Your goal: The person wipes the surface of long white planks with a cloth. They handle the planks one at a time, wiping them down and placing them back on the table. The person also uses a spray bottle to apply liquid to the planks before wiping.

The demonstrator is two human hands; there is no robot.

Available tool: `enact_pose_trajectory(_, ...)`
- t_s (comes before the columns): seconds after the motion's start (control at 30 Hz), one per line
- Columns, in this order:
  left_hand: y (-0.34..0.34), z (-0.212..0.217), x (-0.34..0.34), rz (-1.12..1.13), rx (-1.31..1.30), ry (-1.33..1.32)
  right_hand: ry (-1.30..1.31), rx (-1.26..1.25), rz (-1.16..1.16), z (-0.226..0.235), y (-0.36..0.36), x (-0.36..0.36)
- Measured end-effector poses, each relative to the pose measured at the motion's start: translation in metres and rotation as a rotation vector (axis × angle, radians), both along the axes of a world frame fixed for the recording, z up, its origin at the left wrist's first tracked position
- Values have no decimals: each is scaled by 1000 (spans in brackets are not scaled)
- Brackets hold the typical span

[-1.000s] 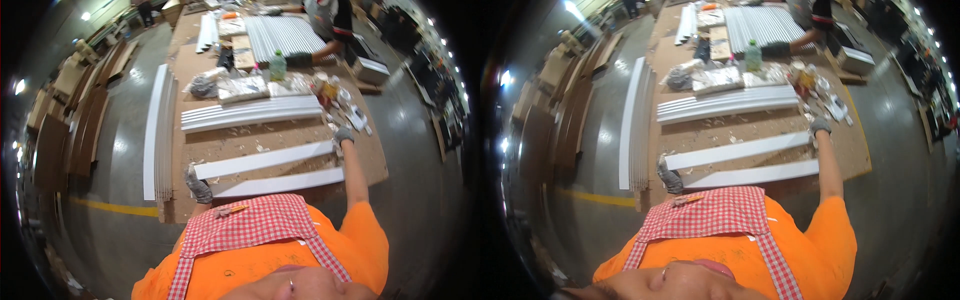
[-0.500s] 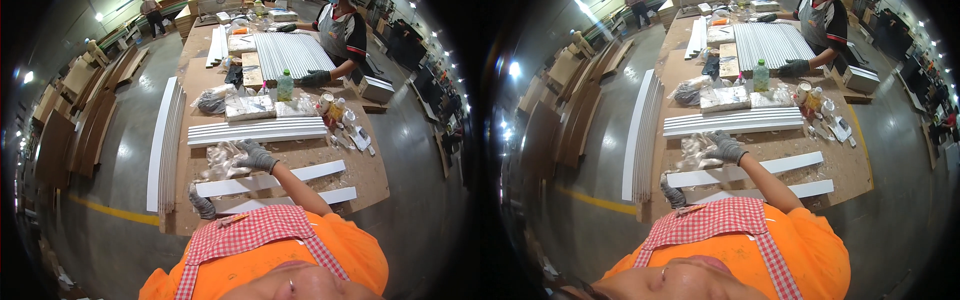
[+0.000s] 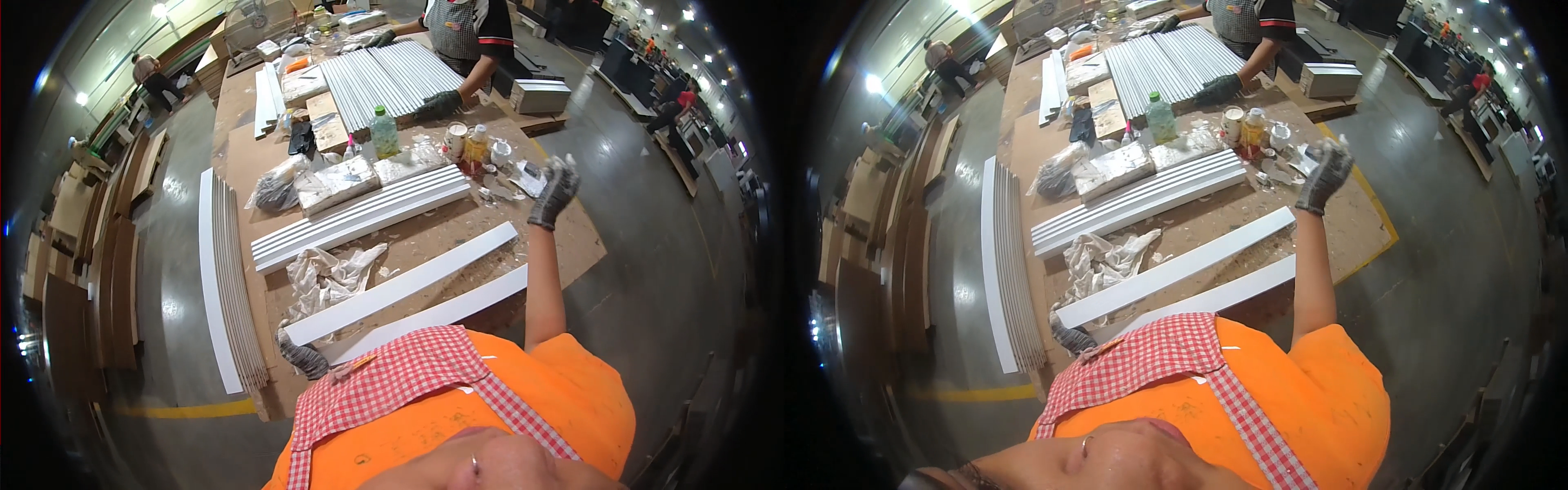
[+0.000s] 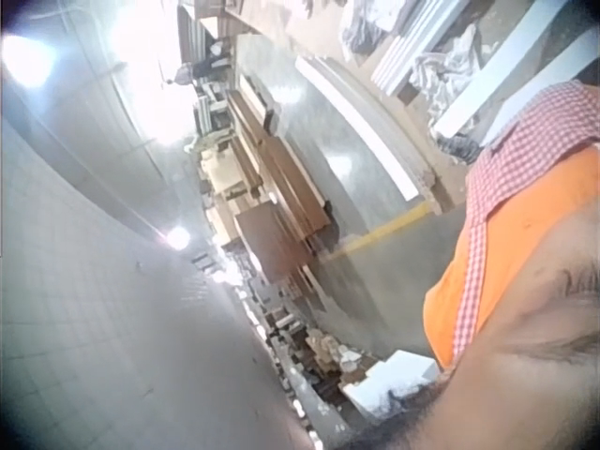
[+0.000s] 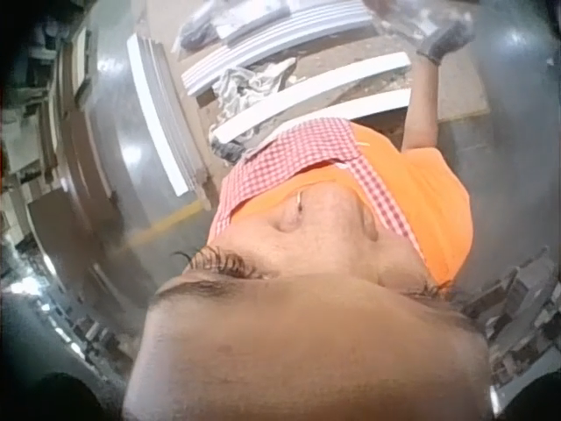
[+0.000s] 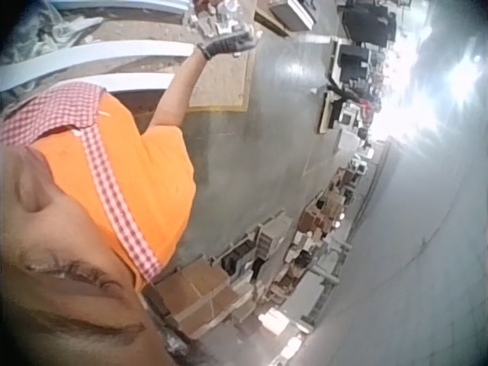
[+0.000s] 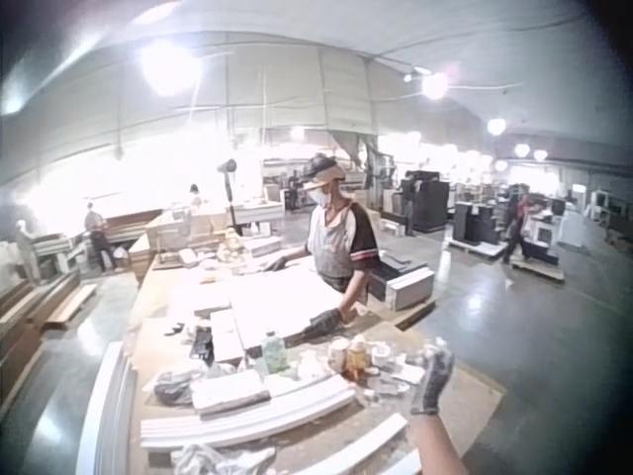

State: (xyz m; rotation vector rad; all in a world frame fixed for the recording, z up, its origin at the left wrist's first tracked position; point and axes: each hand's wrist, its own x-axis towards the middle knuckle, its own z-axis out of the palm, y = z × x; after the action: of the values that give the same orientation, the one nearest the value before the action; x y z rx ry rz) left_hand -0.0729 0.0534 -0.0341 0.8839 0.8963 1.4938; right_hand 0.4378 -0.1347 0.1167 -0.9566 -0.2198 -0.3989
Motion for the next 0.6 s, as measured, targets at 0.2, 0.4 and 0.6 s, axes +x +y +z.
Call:
enact_pose_trajectory(0.2, 3, 2, -1, 7, 7, 27, -92, -529, 458, -49, -3, -76)
enact_pose_trajectory(0.4, -4, -4, -5, 46, 23, 55, -679, -1857, 735, -124, 19, -155)
enact_pose_trajectory(0.6, -5, -25, -5, 47, 13, -21, -744, -1959, 750, -124, 27, -183)
